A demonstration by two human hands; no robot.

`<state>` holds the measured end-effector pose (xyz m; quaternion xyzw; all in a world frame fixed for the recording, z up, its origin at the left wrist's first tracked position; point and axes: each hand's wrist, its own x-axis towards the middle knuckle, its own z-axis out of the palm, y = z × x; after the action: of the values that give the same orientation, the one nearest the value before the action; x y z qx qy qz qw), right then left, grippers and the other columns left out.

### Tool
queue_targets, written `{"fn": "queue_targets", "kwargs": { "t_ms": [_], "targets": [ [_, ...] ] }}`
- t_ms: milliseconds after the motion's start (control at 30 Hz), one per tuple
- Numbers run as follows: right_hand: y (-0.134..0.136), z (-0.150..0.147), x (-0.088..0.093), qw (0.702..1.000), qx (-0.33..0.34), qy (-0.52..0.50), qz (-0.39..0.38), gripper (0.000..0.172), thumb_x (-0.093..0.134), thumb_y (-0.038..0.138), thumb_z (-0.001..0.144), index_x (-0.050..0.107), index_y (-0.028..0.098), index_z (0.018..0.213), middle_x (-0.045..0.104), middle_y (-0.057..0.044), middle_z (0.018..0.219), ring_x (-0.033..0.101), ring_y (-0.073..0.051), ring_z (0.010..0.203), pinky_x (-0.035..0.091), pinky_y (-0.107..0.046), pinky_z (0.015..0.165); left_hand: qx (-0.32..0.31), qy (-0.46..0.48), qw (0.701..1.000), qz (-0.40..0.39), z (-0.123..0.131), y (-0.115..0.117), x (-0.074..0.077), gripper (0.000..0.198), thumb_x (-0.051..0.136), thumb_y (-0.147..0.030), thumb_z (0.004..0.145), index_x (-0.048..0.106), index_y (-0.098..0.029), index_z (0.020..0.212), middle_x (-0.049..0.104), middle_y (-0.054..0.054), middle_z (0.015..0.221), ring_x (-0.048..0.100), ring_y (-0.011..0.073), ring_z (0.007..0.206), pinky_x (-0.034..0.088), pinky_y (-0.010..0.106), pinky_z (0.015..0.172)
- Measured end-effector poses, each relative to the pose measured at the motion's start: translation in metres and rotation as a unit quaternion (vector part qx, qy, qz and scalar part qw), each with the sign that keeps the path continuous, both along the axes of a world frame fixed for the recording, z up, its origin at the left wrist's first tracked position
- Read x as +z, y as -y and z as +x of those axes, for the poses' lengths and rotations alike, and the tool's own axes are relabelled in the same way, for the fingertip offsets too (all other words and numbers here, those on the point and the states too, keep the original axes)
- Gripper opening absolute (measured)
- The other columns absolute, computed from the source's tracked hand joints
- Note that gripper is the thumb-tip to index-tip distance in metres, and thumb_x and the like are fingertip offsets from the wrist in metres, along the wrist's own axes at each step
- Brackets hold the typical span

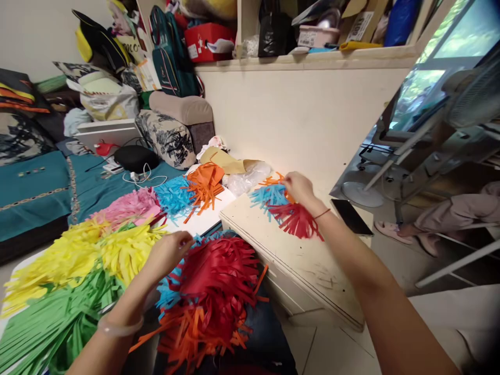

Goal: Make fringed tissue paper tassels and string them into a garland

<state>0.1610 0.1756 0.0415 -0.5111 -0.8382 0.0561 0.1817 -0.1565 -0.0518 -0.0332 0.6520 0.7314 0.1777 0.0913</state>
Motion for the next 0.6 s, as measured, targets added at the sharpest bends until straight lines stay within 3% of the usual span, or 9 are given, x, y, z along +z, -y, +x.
{"fn": "queue_targets", "kwargs": {
  "t_ms": [133, 200, 267, 433, 600],
  "targets": [
    [0.081, -0.061, -0.041, 0.976, 0.214, 0.021, -0.007, 0.013, 0.057, 0.025, 0.088, 0.069, 0.02, 0.092, 0.069, -0.003, 0.1, 0.059, -0.014, 0.095, 0.04, -0.022, 0.085, -0.028, 0.099, 0.991, -0.082, -0.008, 0.052, -0.026, 0.036, 0.049, -0.052, 0.082, 0.056, -0.019, 0.07, 0.063, 0.002, 0.063, 0.057, 0.0178, 0.058, 0.04, 0.026, 0.058],
    [0.119, -0.082, -0.057, 0.926, 0.375, 0.04, 0.015, 0.016, 0.053, 0.025, 0.091, 0.068, 0.019, 0.093, 0.07, -0.004, 0.094, 0.059, -0.015, 0.09, 0.041, -0.025, 0.084, -0.008, 0.109, 0.99, -0.09, -0.004, 0.07, -0.037, 0.037, 0.055, -0.056, 0.077, 0.054, -0.019, 0.07, 0.062, 0.001, 0.062, 0.056, 0.0174, 0.056, 0.039, 0.026, 0.056],
    [0.146, -0.096, -0.069, 0.883, 0.465, 0.051, 0.037, 0.02, 0.049, 0.021, 0.093, 0.068, 0.016, 0.093, 0.07, -0.005, 0.093, 0.059, -0.017, 0.088, 0.042, -0.028, 0.084, 0.017, 0.127, 0.988, -0.085, 0.001, 0.08, -0.049, 0.037, 0.057, -0.056, 0.075, 0.055, -0.019, 0.071, 0.062, 0.001, 0.062, 0.056, 0.0177, 0.056, 0.038, 0.026, 0.056],
    [0.174, -0.114, -0.083, 0.874, 0.481, 0.071, 0.007, 0.015, 0.057, 0.023, 0.09, 0.066, 0.014, 0.098, 0.069, -0.005, 0.1, 0.058, -0.019, 0.094, 0.043, -0.03, 0.084, 0.035, 0.306, 0.951, -0.041, 0.013, 0.086, -0.078, 0.038, 0.062, -0.054, 0.071, 0.054, -0.017, 0.071, 0.062, 0.002, 0.064, 0.056, 0.0168, 0.059, 0.043, 0.025, 0.057],
    [0.182, -0.112, -0.084, 0.88, 0.467, 0.091, 0.018, 0.041, 0.072, 0.035, 0.078, 0.06, 0.011, 0.109, 0.063, -0.011, 0.108, 0.055, -0.024, 0.098, 0.044, -0.034, 0.083, 0.069, 0.455, 0.888, 0.021, 0.024, 0.081, -0.085, 0.036, 0.067, -0.049, 0.07, 0.053, -0.017, 0.077, 0.06, -0.001, 0.065, 0.055, 0.014, 0.06, 0.045, 0.023, 0.057]
  ]
}}
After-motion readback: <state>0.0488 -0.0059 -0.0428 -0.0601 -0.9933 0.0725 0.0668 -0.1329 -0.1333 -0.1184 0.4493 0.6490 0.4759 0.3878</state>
